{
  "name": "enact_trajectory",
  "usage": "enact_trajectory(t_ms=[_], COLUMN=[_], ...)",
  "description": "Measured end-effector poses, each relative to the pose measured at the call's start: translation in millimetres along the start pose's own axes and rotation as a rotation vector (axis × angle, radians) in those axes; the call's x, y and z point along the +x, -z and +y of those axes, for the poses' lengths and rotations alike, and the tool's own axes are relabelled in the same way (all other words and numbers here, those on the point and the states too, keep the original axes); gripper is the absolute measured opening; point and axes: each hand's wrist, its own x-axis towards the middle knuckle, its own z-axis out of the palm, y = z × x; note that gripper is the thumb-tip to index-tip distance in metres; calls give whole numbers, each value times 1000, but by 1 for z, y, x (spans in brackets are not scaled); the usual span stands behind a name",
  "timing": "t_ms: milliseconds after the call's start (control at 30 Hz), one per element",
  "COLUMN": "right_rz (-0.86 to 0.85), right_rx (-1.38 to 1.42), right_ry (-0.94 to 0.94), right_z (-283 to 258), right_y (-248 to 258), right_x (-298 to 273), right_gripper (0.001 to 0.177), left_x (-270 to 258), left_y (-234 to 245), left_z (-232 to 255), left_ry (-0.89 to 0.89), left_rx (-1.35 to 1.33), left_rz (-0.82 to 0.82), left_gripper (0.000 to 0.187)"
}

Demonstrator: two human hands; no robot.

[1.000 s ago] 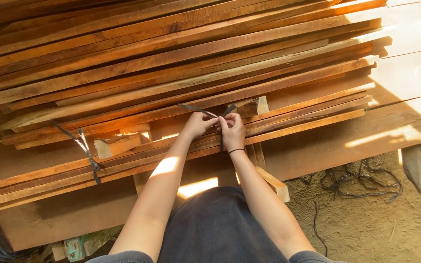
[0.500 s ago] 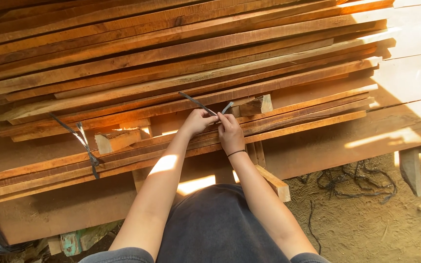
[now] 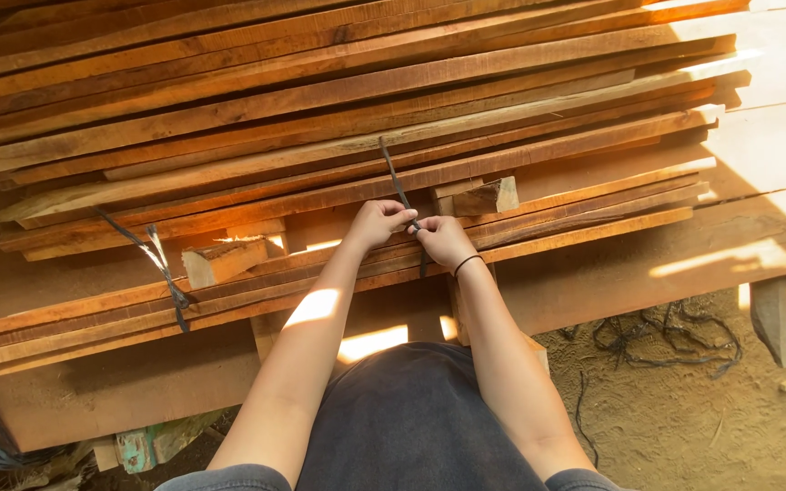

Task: Organizing and bundling thin wooden planks in a woodworking shop.

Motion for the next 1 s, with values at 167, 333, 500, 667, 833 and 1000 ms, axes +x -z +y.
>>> enact_trajectory(t_ms=[167,333,500,667,833,1000], right_rz=[12,435,513,421,419,444], right_rx=[88,170,285,291,178,-268], right_ry=[-7,150,484,447,420,441], right_z=[-11,-28,-22,-28,-20,-8], right_y=[5,-3,-24,-27,-29,-19], right_x=[-15,-39,-37,-30,-40,-95], right_gripper=[20,33,13,21,24,20], left_x=[5,4,20,41,88,113], left_y=[1,-6,-15,-32,-52,-60], left_z=[-4,13,-6,0,-30,-65], left_ry=[2,73,92,181,367,463], left_rx=[39,-210,-160,-278,-256,-386], left_rz=[6,-61,2,129,222,284], left_gripper=[22,17,21,28,26,21])
